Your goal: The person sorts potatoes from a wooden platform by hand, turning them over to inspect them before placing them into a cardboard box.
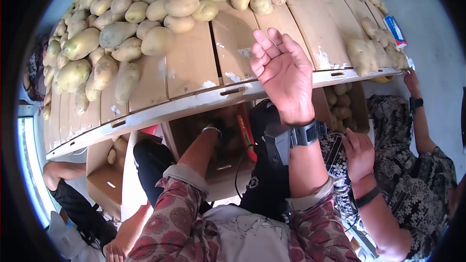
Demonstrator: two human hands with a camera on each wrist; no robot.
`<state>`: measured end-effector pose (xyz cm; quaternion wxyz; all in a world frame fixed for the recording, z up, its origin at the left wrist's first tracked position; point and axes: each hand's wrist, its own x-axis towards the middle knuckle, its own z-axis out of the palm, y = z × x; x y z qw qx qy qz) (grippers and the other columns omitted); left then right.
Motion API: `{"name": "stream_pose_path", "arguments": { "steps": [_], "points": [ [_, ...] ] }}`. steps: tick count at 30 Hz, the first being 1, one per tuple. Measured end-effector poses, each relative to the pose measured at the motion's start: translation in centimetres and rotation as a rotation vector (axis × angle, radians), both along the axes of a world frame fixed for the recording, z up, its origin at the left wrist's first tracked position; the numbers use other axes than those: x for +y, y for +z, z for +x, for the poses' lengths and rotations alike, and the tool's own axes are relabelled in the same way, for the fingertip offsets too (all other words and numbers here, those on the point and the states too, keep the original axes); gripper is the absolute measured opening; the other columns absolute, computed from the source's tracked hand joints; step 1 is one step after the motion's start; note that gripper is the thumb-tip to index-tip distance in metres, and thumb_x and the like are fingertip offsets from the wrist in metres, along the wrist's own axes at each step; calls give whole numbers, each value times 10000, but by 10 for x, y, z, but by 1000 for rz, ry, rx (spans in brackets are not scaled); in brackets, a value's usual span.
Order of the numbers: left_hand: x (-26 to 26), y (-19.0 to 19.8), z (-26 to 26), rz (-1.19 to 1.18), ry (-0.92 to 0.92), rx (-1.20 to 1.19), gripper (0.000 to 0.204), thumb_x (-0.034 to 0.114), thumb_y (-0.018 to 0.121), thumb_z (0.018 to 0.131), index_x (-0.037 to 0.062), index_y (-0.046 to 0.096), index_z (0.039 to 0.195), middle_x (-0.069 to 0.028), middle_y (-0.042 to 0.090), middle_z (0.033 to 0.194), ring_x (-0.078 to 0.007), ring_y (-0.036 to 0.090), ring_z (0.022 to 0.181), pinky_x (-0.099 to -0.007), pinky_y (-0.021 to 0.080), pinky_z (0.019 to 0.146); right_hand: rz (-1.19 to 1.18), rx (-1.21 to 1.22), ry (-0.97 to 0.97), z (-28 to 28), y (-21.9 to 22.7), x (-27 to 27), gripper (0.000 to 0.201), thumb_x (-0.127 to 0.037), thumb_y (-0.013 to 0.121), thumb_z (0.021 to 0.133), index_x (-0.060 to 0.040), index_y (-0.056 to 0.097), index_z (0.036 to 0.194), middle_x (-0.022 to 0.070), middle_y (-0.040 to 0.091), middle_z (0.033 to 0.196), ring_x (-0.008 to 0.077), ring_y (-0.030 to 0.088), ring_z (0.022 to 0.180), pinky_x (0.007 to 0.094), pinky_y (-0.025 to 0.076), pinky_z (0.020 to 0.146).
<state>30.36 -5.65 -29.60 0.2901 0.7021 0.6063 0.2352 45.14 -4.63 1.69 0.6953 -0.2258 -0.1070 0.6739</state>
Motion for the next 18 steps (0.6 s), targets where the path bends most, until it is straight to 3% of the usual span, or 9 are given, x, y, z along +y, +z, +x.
{"name": "stream_pose_path", "arguments": {
  "steps": [3,5,6,8,9,11,13,15,18],
  "points": [
    [-20,7,-12,187,-178,-100,656,156,631,757,115,327,1337,-161,436,1284,-293,531,1066,-429,421,915,-17,-29,7,-5,0,8,251,-257,520,894,-44,536,1027,132,621,1038,196,614,849,292,494,696],
    [-31,17,-40,246,-417,-56,666,156,634,754,114,323,1341,-163,433,1289,-295,531,1068,-427,422,914,0,-64,-2,-1,2,8,247,-255,518,894,-44,534,1022,129,624,1028,197,613,848,294,492,696],
    [-26,33,-65,64,-616,62,608,163,616,782,103,355,1327,-143,462,1271,-286,520,1090,-423,410,926,15,-45,-10,0,0,10,246,-252,511,898,-44,532,1027,129,624,1027,197,613,848,296,489,698],
    [-32,90,-85,-477,-417,-217,488,183,569,832,52,425,1280,-105,512,1217,-229,528,1058,-366,423,897,27,-10,-12,-2,-5,13,247,-242,499,902,-31,525,1029,147,613,1041,209,612,850,305,500,709],
    [-45,130,-84,-799,-7,-636,438,196,540,856,13,462,1246,-87,534,1182,-182,547,1005,-311,448,855,14,10,-9,-4,-4,18,249,-231,487,906,-19,519,1032,165,602,1055,220,612,852,313,511,721],
    [-51,206,-98,-836,-53,-692,369,147,520,874,12,486,1216,-81,539,1169,-167,568,960,-283,467,798,17,-31,16,-16,0,23,233,-229,491,907,-29,532,1021,146,611,1045,207,612,851,303,515,718],
    [-58,260,-117,-653,-96,-691,338,111,498,887,15,482,1211,-81,551,1160,-158,570,962,-270,454,820,-27,-148,85,-33,-7,26,225,-240,529,891,-49,552,1007,124,623,1029,178,612,863,289,497,723],
    [-56,280,-130,-455,-151,-682,312,75,475,900,19,478,1206,-81,564,1150,-148,572,964,-257,441,843,-22,-191,132,-46,-10,29,225,-241,544,883,-52,560,1004,120,617,1040,170,604,876,275,492,716],
    [-47,299,-160,77,30,-707,265,-14,469,874,-4,503,1138,-70,594,1064,-149,576,972,-260,441,856,-47,-394,215,-70,-3,28,252,-243,581,865,-43,553,1016,99,611,1013,160,597,878,244,488,669]
  ]
}}
